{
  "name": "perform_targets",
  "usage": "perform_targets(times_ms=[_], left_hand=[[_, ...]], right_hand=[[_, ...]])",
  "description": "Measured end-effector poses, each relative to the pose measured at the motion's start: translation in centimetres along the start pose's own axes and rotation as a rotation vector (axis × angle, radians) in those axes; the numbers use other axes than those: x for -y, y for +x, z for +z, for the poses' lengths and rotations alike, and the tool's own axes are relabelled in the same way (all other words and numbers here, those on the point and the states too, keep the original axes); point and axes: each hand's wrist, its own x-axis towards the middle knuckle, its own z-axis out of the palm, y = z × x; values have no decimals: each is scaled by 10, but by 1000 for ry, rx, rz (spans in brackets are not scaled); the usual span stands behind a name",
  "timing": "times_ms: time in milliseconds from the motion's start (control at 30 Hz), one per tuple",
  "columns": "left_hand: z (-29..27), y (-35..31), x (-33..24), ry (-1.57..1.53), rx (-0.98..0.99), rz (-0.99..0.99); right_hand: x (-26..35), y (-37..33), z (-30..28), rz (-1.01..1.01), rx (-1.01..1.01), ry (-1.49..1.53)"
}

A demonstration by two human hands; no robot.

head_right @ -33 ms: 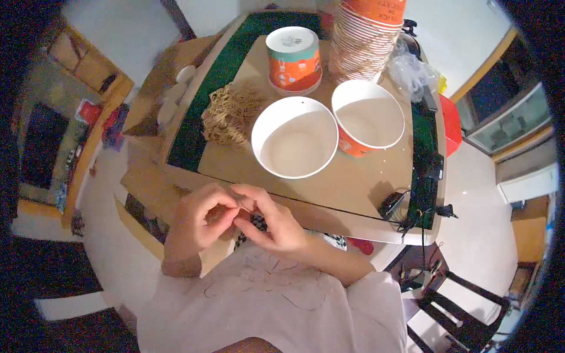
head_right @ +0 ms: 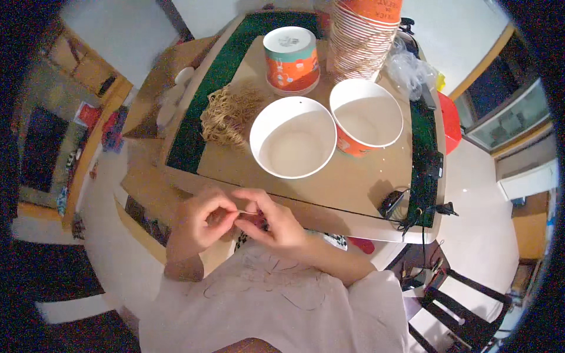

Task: Tying thin strings around the rims of paper bowls.

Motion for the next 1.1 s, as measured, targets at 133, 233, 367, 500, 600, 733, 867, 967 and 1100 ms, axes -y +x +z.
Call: perform_targets(times_ms=[133, 233, 367, 500, 600, 733, 867, 967, 1100], left_hand=[[15, -12, 23, -65, 125, 6], [22, -1, 30, -145, 176, -10], [30, 25, 25, -184, 146, 86], [42, 46, 31, -114, -21, 201], [51, 46, 23, -58, -91, 262], [64, 42, 17, -141, 16, 60], [66, 42, 22, -93, 44, 138], [55, 63, 30, 133, -98, 342], [53, 72, 37, 388, 62, 417]], right_hand=[[-24, -13, -6, -189, -205, -179], [-27, -23, -18, -168, -148, -258], [-29, -34, -28, 38, -386, -127], [-35, -32, -41, -55, -525, 101], [-36, -32, -43, -60, -550, 87], [-36, -31, -45, -12, -510, -26], [-31, -27, -40, -76, -526, -36], [-42, -27, -44, 40, -558, -13], [-59, -22, -47, 48, -598, 35]])
